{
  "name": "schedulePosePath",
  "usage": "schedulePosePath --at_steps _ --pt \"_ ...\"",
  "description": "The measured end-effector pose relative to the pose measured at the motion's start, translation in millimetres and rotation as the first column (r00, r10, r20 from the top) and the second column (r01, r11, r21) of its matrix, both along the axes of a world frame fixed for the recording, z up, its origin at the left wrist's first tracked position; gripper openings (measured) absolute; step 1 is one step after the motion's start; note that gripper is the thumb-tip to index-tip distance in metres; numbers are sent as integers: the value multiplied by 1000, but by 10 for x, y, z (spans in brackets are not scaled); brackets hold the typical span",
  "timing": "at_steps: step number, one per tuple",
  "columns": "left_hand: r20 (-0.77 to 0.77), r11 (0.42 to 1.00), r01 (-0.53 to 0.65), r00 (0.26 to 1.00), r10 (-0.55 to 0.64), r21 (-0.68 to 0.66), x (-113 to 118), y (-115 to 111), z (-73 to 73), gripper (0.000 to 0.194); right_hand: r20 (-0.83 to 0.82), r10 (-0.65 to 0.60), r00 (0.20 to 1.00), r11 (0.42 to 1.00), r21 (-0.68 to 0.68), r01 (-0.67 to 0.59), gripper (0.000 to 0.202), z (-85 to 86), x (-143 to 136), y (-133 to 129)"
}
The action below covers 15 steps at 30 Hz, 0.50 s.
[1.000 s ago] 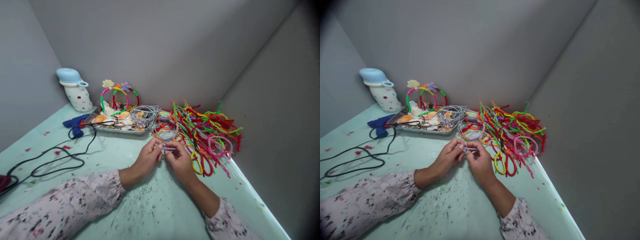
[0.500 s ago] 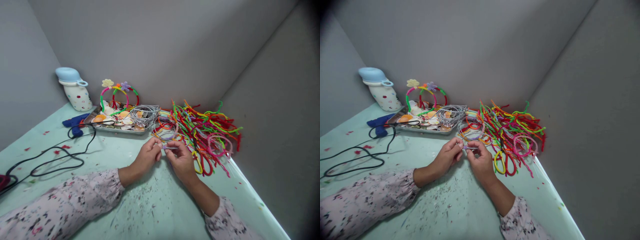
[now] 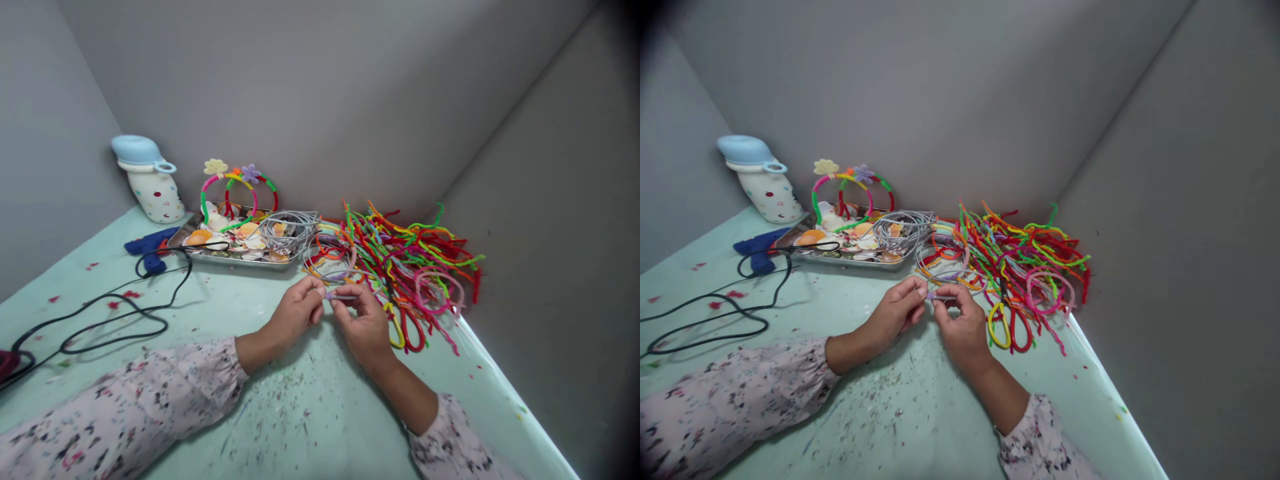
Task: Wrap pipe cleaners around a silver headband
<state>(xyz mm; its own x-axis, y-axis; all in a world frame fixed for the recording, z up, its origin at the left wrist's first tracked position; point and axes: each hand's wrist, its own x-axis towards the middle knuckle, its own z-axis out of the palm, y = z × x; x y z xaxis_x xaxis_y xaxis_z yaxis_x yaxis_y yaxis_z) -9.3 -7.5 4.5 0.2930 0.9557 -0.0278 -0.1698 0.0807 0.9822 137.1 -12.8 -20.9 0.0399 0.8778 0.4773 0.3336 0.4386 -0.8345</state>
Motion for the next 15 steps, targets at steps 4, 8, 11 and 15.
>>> schedulePosePath --at_steps 4,8,11,15 --pt "11 1000 0 1000 0 -18 3 -10 32 19 18 -13 1000 1000 21 12 14 -3 3 -11" --pt "19 999 7 1000 -7 -40 6 -5 33 19 44 -7 999 999 47 5 15 6 7 -20" --pt "24 999 8 1000 -7 -40 6 3 18 18 63 -9 998 998 68 5 15 10 10 -25" --pt "27 999 9 1000 -8 -49 3 6 15 18 79 -19 997 997 77 13 15 8 13 -26"
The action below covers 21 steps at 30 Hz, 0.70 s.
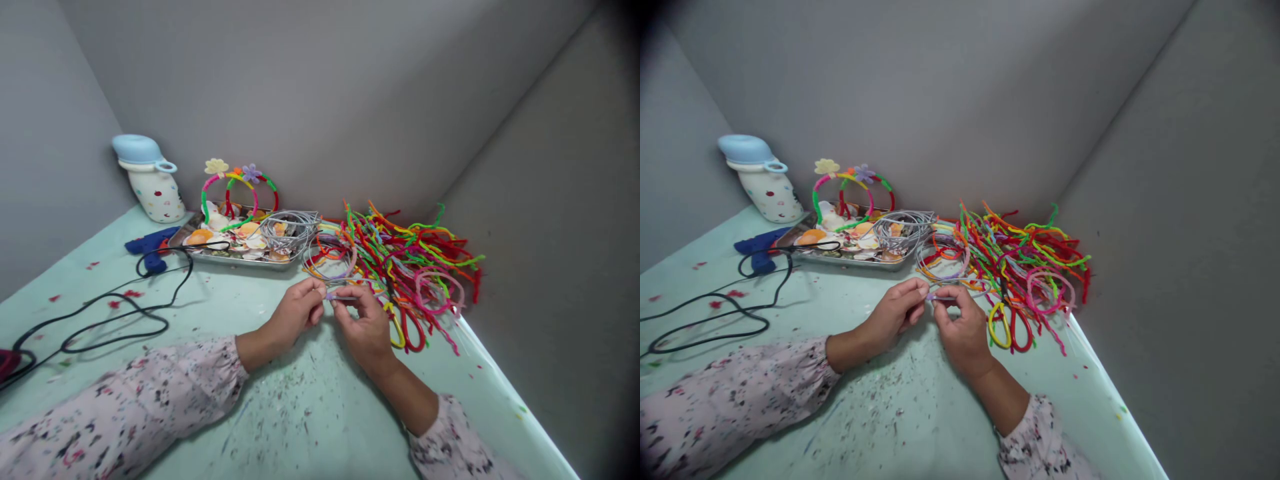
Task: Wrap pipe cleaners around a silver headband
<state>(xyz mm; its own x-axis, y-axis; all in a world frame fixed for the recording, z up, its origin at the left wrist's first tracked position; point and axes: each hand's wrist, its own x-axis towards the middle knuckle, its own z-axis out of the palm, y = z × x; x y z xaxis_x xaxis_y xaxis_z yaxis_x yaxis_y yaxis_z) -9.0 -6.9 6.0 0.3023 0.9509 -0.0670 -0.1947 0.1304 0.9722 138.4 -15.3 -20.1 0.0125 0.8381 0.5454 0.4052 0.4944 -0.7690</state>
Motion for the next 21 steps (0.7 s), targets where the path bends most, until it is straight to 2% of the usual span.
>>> schedulePosePath --at_steps 8,17,21 --pt "3 1000 7 1000 -7 -13 1 -5 11 19 13 9 1000 1000 21 -9 15 -11 8 -2" --pt "53 997 -17 999 13 82 -9 -27 -9 25 -48 0 999 999 -37 -2 27 47 -11 -6" --pt "55 993 -47 998 42 110 -19 -14 -40 25 -77 -4 997 999 -45 0 21 53 18 -23"
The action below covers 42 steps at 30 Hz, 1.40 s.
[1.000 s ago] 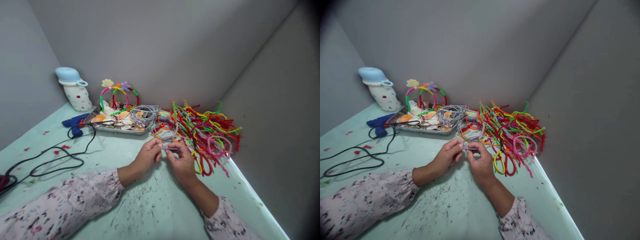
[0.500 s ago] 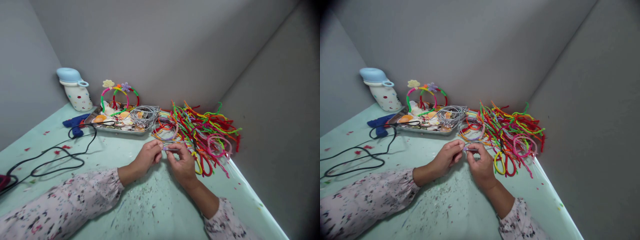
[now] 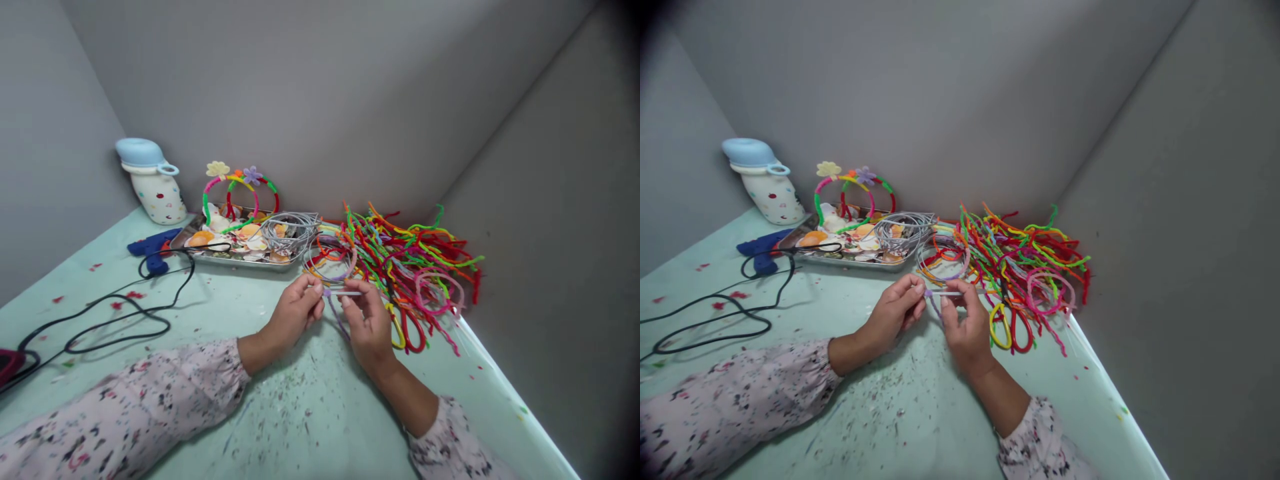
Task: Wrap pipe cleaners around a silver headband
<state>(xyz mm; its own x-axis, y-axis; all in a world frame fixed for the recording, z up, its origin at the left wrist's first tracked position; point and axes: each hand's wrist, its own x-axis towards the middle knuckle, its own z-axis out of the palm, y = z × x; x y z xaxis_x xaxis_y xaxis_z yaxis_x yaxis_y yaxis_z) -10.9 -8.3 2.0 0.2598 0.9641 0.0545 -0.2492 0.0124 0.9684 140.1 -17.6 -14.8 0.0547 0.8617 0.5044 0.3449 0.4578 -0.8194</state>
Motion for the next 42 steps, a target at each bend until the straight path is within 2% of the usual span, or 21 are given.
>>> schedulePosePath --at_steps 4,7,11,17,24,31,36,42 --pt "-35 999 -20 999 22 45 6 5 -15 21 12 -47 999 998 -44 47 14 1 8 -7" --pt "-82 987 -87 992 99 136 20 6 -20 21 21 -60 998 997 -40 60 14 10 -2 -11" --pt "-195 965 -139 963 184 224 25 8 -36 18 1 -57 998 998 -38 57 14 25 -15 -19" --pt "-287 946 -156 928 239 285 2 -8 -32 16 8 -39 999 999 -8 39 10 46 -16 -34" --pt "-304 938 -183 912 274 296 10 -34 -12 14 7 -34 999 999 -13 35 9 36 -13 -33" --pt "-320 960 -153 920 226 236 14 -43 -15 15 -15 -22 1000 1000 22 22 8 35 -17 -32" --pt "-303 974 -93 940 154 207 13 -62 13 22 -60 -39 997 996 75 43 7 19 -19 -19" --pt "-202 980 -139 965 167 146 2 -48 -2 36 -68 -35 997 993 108 42 8 -7 -12 -25"
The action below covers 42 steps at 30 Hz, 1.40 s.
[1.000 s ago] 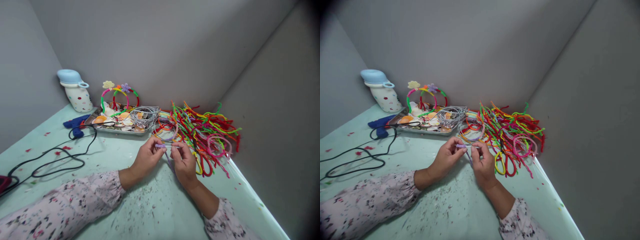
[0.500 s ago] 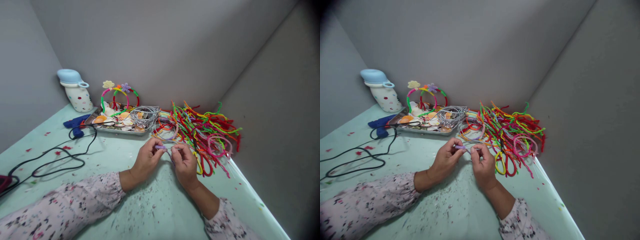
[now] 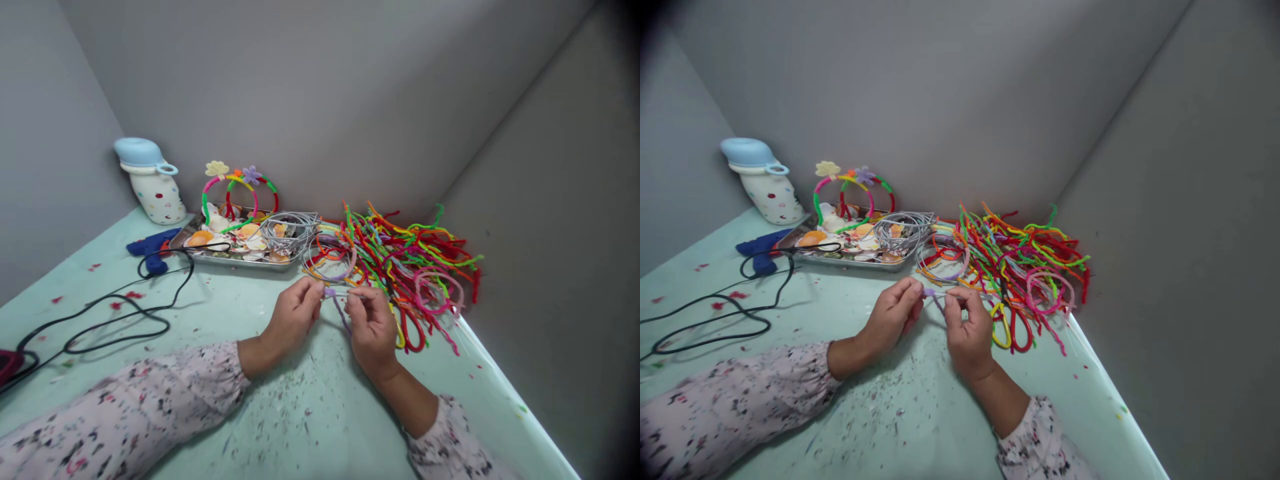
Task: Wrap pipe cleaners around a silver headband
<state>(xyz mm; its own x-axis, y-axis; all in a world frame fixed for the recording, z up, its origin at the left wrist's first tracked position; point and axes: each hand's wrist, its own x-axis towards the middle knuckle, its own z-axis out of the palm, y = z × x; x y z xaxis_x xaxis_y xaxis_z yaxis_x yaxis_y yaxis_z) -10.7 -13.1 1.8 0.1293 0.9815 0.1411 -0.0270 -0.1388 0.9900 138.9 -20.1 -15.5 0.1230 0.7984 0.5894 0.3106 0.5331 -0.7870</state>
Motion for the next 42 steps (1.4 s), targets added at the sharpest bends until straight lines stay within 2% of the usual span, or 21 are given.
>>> schedulePosePath --at_steps 2,7,9,13,16,21,28,42 --pt "7 1000 -1 1000 1 -14 -4 7 7 39 15 -2 1000 1000 16 2 9 -6 5 -3" --pt "54 999 -37 998 38 -17 -2 14 41 32 33 -47 998 998 40 46 11 -8 17 13" --pt "73 999 11 997 -7 -43 4 21 38 34 54 -72 996 996 49 69 11 -7 21 21" --pt "176 962 204 969 -172 -181 16 57 2 41 88 -60 994 996 71 54 12 2 23 23" --pt "276 937 272 939 -208 -221 15 92 -27 42 128 -33 991 996 84 23 11 17 18 13" --pt "326 945 239 932 -159 -225 1 123 -45 38 189 14 982 997 71 -28 11 30 8 -4" --pt "336 943 221 933 -130 -249 1 140 -41 32 211 21 977 999 22 -27 7 35 12 -9" --pt "352 947 231 925 -143 -222 -7 134 -21 32 137 56 989 991 -131 -38 8 12 12 -20"
